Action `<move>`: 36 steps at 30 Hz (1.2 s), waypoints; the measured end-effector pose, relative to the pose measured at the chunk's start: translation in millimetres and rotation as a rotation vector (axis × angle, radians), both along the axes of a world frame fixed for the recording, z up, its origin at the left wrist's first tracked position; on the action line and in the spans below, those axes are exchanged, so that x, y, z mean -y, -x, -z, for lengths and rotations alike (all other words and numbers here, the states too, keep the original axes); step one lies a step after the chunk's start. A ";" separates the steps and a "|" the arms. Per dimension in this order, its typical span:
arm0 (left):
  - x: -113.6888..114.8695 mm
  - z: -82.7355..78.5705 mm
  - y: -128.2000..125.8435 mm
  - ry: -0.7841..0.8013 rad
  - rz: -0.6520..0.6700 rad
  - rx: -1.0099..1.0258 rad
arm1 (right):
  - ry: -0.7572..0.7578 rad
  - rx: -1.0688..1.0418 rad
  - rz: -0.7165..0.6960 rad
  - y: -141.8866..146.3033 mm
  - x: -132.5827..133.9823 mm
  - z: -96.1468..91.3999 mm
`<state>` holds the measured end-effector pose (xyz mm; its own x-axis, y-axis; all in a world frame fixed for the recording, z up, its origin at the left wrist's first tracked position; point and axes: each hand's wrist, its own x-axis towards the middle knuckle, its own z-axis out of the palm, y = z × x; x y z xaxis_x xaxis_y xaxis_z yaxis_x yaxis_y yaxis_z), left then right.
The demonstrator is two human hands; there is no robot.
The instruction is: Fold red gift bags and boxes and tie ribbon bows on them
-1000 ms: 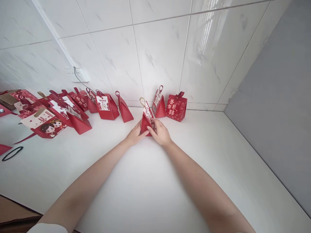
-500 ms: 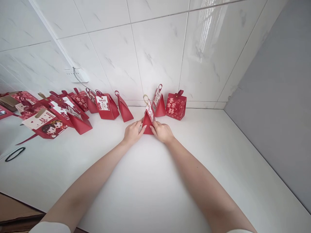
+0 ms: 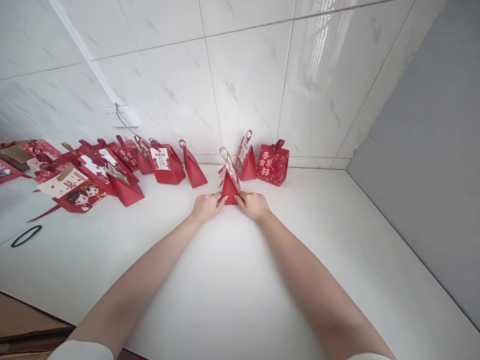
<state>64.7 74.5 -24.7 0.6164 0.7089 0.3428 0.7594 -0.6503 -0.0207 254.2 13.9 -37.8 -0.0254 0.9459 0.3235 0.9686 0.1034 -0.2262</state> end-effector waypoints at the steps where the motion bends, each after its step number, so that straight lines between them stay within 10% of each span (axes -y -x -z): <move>1: -1.8 1.4 0.9 0.013 0.008 -0.007 | 0.004 -0.002 0.004 -0.6 -0.2 0.3; 25: -5.8 0.3 6.4 0.147 0.119 -0.003 | 0.033 -0.042 0.024 -5.1 -2.5 3.4; 36: -4.9 0.0 0.4 0.072 -0.142 0.361 | -0.050 -0.087 -0.196 3.4 0.7 0.3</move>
<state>64.3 79.4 -24.7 0.3592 0.8089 0.4654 0.7923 -0.5279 0.3060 250.9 13.2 -38.0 -0.1770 0.9083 0.3790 0.9060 0.3008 -0.2979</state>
